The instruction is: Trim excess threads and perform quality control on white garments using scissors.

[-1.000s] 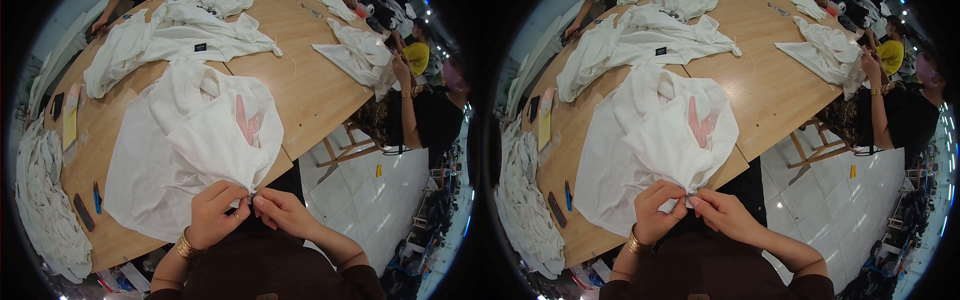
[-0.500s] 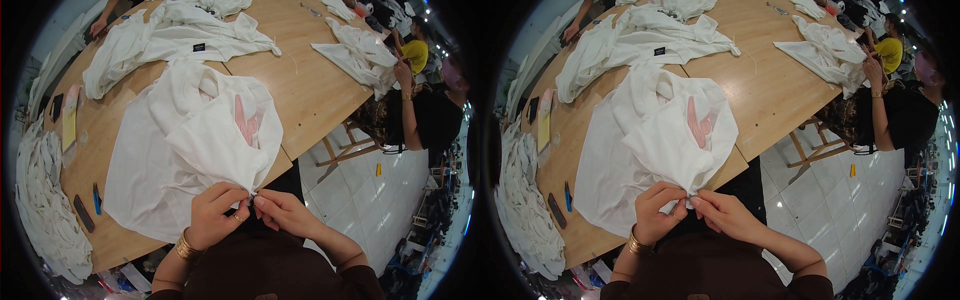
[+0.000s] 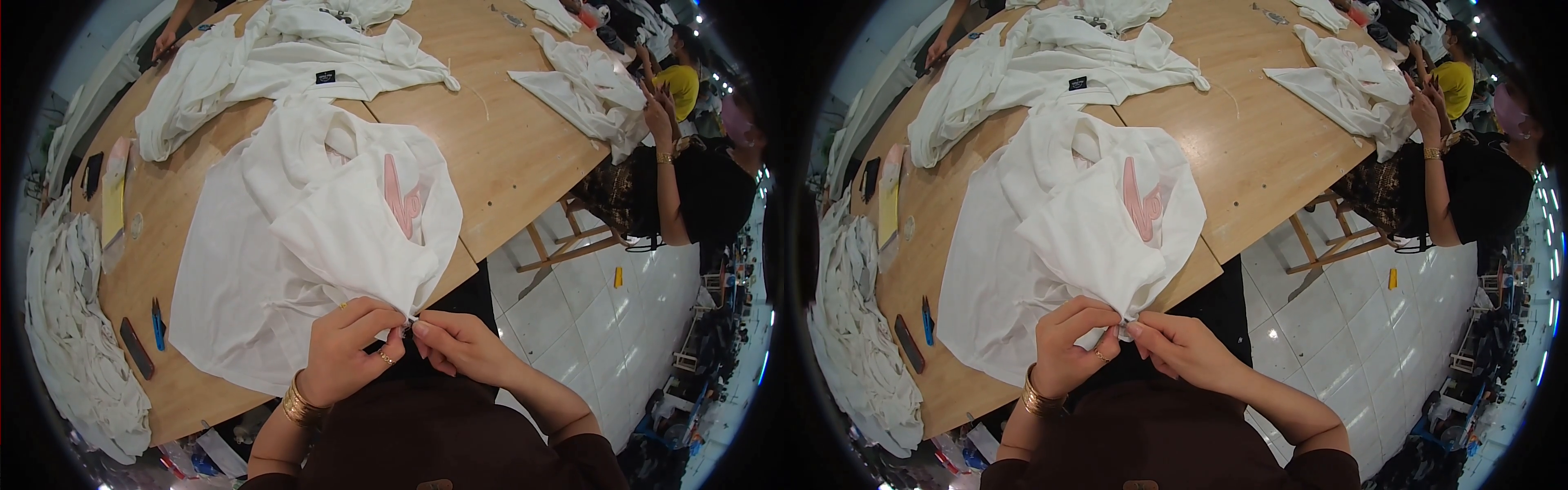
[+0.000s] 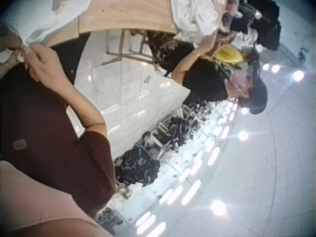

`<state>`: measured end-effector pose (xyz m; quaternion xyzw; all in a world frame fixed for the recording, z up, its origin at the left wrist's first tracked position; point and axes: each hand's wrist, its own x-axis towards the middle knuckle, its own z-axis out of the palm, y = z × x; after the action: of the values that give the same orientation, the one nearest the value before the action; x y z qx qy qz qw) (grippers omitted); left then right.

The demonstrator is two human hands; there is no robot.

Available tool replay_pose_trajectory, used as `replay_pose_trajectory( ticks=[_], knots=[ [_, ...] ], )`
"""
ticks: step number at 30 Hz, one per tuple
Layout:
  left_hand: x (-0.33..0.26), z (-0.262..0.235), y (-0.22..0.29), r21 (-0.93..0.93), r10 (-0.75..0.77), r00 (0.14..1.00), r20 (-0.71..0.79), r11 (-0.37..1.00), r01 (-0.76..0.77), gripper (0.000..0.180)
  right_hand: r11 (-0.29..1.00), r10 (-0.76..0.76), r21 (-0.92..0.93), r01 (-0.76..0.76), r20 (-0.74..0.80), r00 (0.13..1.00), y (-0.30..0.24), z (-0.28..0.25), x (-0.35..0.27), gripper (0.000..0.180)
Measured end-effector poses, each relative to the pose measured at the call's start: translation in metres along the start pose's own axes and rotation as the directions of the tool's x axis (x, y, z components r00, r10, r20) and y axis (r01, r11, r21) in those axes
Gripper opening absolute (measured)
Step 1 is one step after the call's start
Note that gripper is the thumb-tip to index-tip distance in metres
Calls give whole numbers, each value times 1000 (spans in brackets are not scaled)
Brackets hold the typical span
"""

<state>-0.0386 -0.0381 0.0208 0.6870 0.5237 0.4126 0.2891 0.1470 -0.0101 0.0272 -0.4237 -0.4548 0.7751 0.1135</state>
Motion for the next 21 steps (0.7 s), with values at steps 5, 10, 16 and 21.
replay_pose_trajectory(
  ticks=[5,10,16,21],
  knots=[
    [0,1,-2,39,28,1000,-9,999,-28,17,989,-58,-135,53,-32,998,-6,1,-3,33],
    [1,1,-4,118,93,996,1,989,-93,18,949,-157,-292,123,-97,983,-5,3,-2,32],
    [0,-1,-5,48,60,998,13,997,-61,18,998,10,65,-10,11,1000,1,1,3,34],
    [0,-1,-4,42,43,999,13,998,-43,18,999,-39,-14,39,8,999,1,1,1,35]
  ],
)
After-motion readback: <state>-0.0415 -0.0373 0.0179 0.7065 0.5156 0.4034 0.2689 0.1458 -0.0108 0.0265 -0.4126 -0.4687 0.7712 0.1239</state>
